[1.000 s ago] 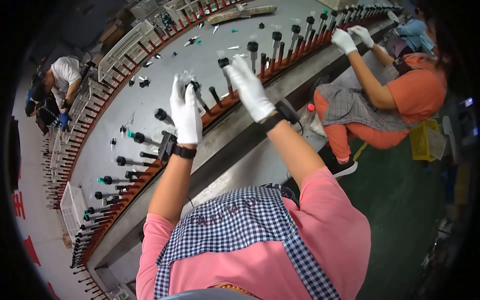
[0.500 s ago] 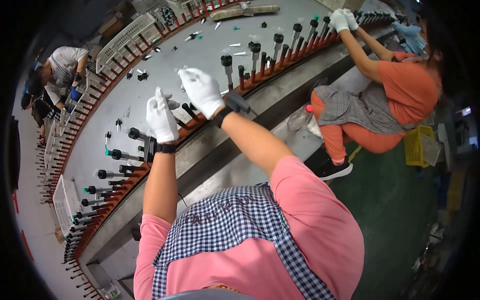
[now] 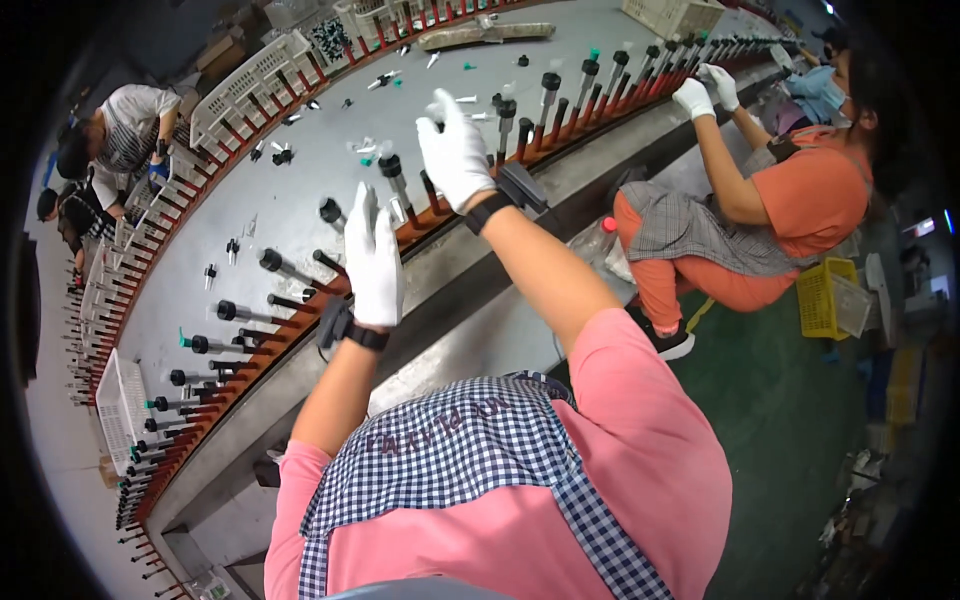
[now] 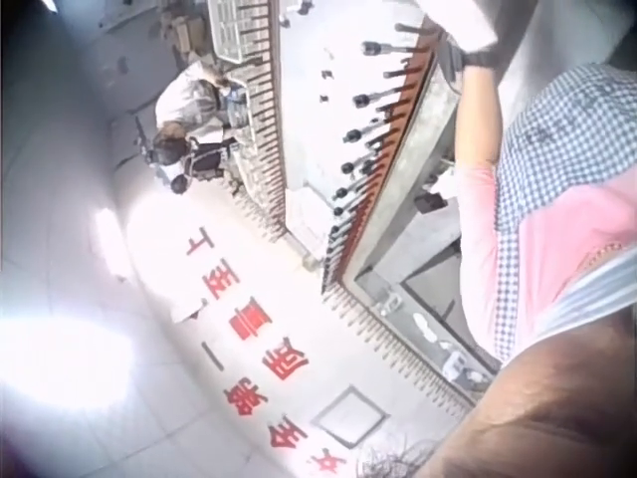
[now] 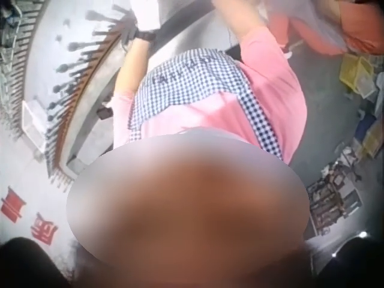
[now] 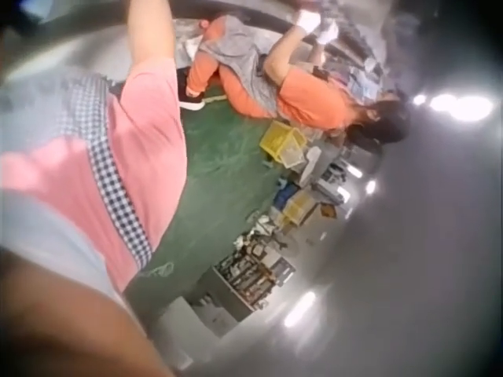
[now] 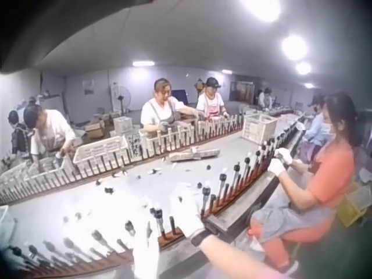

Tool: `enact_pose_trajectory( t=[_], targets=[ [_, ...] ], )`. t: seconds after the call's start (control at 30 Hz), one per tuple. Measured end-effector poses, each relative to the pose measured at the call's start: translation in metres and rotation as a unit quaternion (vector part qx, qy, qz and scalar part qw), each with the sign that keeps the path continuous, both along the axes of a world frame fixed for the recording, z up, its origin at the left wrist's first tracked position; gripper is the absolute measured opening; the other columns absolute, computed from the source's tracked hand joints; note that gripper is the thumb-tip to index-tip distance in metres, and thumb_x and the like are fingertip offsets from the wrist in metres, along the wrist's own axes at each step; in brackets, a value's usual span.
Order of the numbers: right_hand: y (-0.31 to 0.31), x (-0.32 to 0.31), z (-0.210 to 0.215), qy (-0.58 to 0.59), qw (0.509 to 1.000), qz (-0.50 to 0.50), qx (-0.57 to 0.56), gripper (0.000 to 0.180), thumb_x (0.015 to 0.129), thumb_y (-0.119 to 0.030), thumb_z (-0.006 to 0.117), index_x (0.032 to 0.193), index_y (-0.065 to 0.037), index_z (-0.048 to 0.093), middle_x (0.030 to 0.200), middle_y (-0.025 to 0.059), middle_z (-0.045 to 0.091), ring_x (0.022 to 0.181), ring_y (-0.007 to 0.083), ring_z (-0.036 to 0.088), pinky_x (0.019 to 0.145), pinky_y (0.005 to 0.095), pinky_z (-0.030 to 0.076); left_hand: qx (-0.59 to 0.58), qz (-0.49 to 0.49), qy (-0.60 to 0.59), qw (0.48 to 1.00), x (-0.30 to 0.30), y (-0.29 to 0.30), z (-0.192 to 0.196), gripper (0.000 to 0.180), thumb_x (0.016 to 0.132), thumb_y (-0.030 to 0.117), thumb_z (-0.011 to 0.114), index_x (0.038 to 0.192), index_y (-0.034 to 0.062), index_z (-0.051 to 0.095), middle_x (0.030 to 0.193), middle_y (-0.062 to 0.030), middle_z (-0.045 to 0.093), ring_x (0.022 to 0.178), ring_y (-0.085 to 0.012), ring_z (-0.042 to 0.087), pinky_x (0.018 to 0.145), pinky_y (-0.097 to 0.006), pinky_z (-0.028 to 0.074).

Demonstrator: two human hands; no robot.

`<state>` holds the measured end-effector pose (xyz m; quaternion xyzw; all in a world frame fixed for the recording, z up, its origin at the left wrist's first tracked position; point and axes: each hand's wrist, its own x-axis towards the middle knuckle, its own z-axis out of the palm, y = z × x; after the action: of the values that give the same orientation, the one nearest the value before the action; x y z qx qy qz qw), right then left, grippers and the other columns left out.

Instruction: Assembling pump mechanisms for bottles on a production line.

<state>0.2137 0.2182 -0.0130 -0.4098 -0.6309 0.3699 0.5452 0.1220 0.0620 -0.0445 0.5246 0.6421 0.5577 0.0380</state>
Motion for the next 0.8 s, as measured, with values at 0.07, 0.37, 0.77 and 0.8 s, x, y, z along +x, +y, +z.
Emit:
enact_pose_trajectory(
  t=[0.07, 0.37, 0.77, 0.8],
  targets=[
    [-0.002, -0.008, 0.009, -0.026, 0.998, 0.041, -0.032, 0.029, 0.096, -0.014, 0.064, 0.12, 0.002, 0.067, 0.104, 0.0101, 0.074, 0.093, 0.0143, 0.067, 0.084, 0.0282, 0.053, 0.0, -0.005, 0.005, 1.0, -0.007, 0.03, 0.014, 0.053, 0.102, 0.022, 0.055, 0.149, -0.0006, 0.042, 0.137, -0.0223, 0.057, 0.125, -0.0354, 0.055, 0.108, -0.041, 0.042],
    [0.005, -0.047, -0.007, 0.079, 0.982, 0.146, -0.092, 0.028, 0.097, -0.022, 0.065, 0.117, -0.003, 0.072, 0.089, 0.0006, 0.074, 0.068, 0.0064, 0.064, 0.063, 0.0236, 0.051, -0.064, 0.015, -0.28, 0.958, -0.031, 0.061, 0.043, 0.045, 0.106, 0.04, 0.051, 0.085, 0.0017, 0.062, 0.073, -0.0084, 0.067, 0.068, -0.0133, 0.065, 0.068, -0.029, 0.05],
    [-0.075, 0.03, -0.058, 0.012, 0.998, 0.067, -0.018, 0.03, 0.092, -0.011, 0.072, 0.121, -0.005, 0.069, 0.107, 0.0091, 0.073, 0.101, 0.0165, 0.067, 0.091, 0.0293, 0.053, 0.016, 0.149, -0.171, 0.974, -0.039, -0.064, -0.023, 0.041, 0.102, 0.011, 0.057, 0.139, -0.0049, 0.052, 0.138, -0.018, 0.057, 0.128, -0.0259, 0.055, 0.111, -0.037, 0.04],
    [-0.066, 0.036, -0.062, 0.078, 0.996, 0.037, -0.034, 0.033, 0.091, -0.008, 0.072, 0.123, -0.003, 0.066, 0.113, 0.0116, 0.071, 0.106, 0.0197, 0.066, 0.094, 0.0312, 0.052, -0.04, 0.119, -0.063, 0.99, -0.037, -0.079, -0.032, 0.04, 0.102, 0.011, 0.057, 0.139, -0.0039, 0.052, 0.14, -0.0182, 0.057, 0.13, -0.026, 0.054, 0.111, -0.037, 0.04]
  ],
)
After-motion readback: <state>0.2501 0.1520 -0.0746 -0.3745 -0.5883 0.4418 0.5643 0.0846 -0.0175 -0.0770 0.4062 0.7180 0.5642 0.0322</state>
